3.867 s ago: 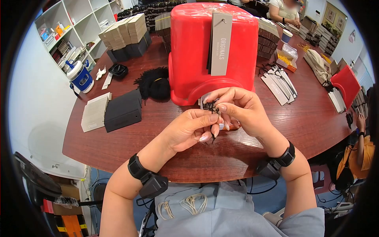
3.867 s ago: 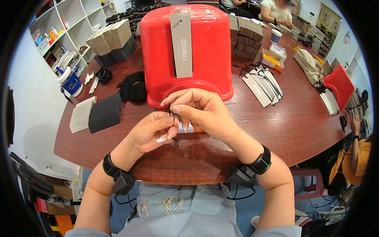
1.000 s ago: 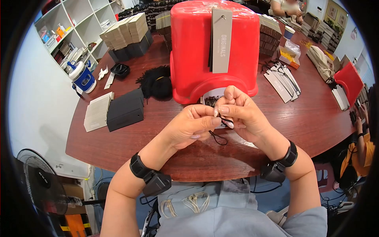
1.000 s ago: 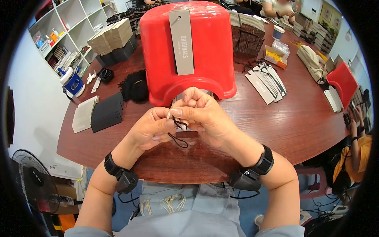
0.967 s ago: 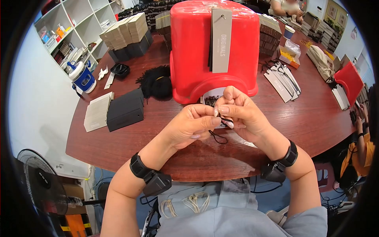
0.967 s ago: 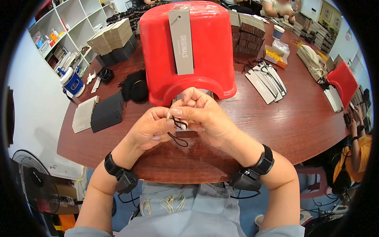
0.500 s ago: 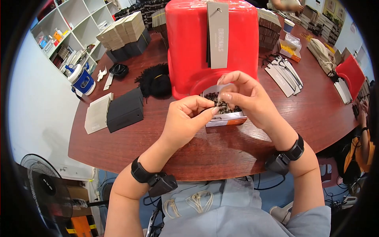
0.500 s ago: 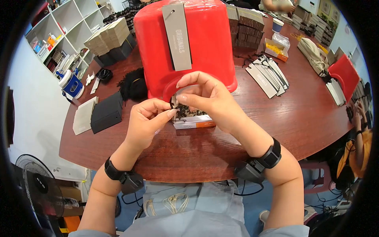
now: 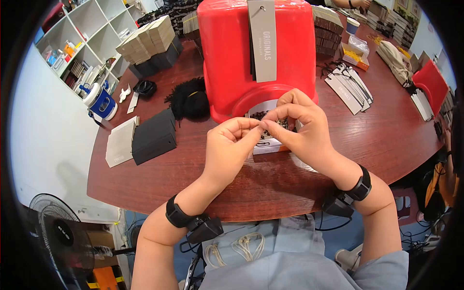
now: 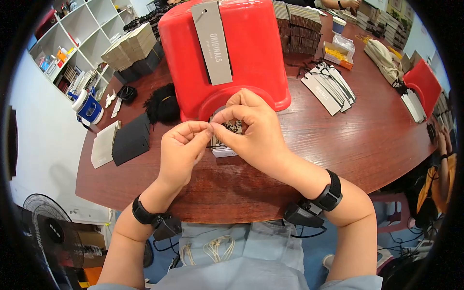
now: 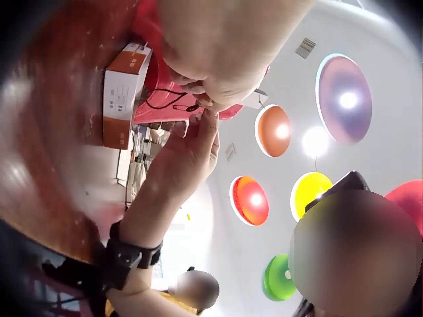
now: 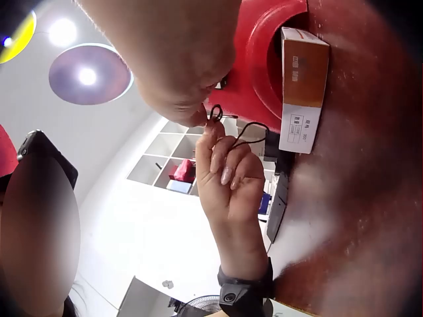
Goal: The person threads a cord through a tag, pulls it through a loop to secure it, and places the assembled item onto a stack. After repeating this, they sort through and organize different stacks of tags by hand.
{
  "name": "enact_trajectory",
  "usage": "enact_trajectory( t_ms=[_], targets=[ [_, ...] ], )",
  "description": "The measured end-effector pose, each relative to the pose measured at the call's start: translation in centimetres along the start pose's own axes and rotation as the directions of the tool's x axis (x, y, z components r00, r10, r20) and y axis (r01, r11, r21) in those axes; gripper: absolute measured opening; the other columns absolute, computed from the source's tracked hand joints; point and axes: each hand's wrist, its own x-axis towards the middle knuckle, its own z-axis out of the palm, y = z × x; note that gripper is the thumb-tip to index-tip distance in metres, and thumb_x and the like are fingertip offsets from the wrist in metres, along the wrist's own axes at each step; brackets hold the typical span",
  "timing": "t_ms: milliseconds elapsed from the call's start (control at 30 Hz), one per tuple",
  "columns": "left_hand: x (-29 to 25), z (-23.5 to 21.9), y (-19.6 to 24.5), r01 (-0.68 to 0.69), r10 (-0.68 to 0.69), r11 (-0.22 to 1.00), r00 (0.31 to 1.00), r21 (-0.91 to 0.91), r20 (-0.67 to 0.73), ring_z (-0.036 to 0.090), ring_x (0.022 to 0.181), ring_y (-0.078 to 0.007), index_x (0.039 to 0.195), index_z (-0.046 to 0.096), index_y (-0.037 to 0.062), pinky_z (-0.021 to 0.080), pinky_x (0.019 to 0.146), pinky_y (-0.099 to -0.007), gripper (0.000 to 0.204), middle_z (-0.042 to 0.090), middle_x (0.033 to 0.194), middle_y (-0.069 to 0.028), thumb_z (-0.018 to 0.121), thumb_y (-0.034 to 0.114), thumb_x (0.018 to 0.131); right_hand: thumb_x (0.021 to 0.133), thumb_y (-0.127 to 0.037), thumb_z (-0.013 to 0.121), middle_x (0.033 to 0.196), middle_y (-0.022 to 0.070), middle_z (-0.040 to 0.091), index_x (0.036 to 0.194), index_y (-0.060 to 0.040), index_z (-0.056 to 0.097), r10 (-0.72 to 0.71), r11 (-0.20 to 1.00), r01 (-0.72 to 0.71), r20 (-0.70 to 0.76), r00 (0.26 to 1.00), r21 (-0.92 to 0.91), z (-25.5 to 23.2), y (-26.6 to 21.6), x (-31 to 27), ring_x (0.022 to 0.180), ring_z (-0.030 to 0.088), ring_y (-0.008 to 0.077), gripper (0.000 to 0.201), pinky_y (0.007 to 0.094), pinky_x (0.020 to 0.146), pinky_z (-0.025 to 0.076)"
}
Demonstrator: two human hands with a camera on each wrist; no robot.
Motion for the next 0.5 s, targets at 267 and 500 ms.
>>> enact_trajectory(
  t_ms=[267, 500],
  targets=[
    [0.6, -1.2, -0.1, 0.360, -0.256, 0.769, 0.931, -0.529, 0.261, 0.032, 0.038, -0.0020, 0.085, 0.057, 0.0022, 0.023, 0.036, -0.0159, 0.011, 0.043, 0.050, 0.0040, 0.055, 0.011, 0.079, 0.066, -0.001, 0.062, 0.072, 0.0010, 0.048, 0.074, -0.0039, 0.062, -0.050, 0.996, 0.055, -0.072, 0.996, 0.071, 0.3, 0.6, 0.0, 0.060, 0.045, 0.0056, 0.008, 0.0166, 0.044, 0.035],
    [0.5, -1.3, 0.0, 0.286, -0.224, 0.814, 0.958, -0.506, 0.181, 0.032, 0.036, -0.0019, 0.087, 0.057, 0.0024, 0.022, 0.036, -0.0163, 0.011, 0.046, 0.051, 0.0030, 0.055, 0.010, 0.078, 0.073, -0.007, 0.058, 0.078, 0.0000, 0.051, 0.084, -0.0026, 0.061, 0.155, 0.929, -0.150, 0.013, 0.988, 0.338, 0.1, 1.6, 0.3, 0.065, 0.045, 0.0042, 0.011, 0.0165, 0.054, 0.037]
  ],
)
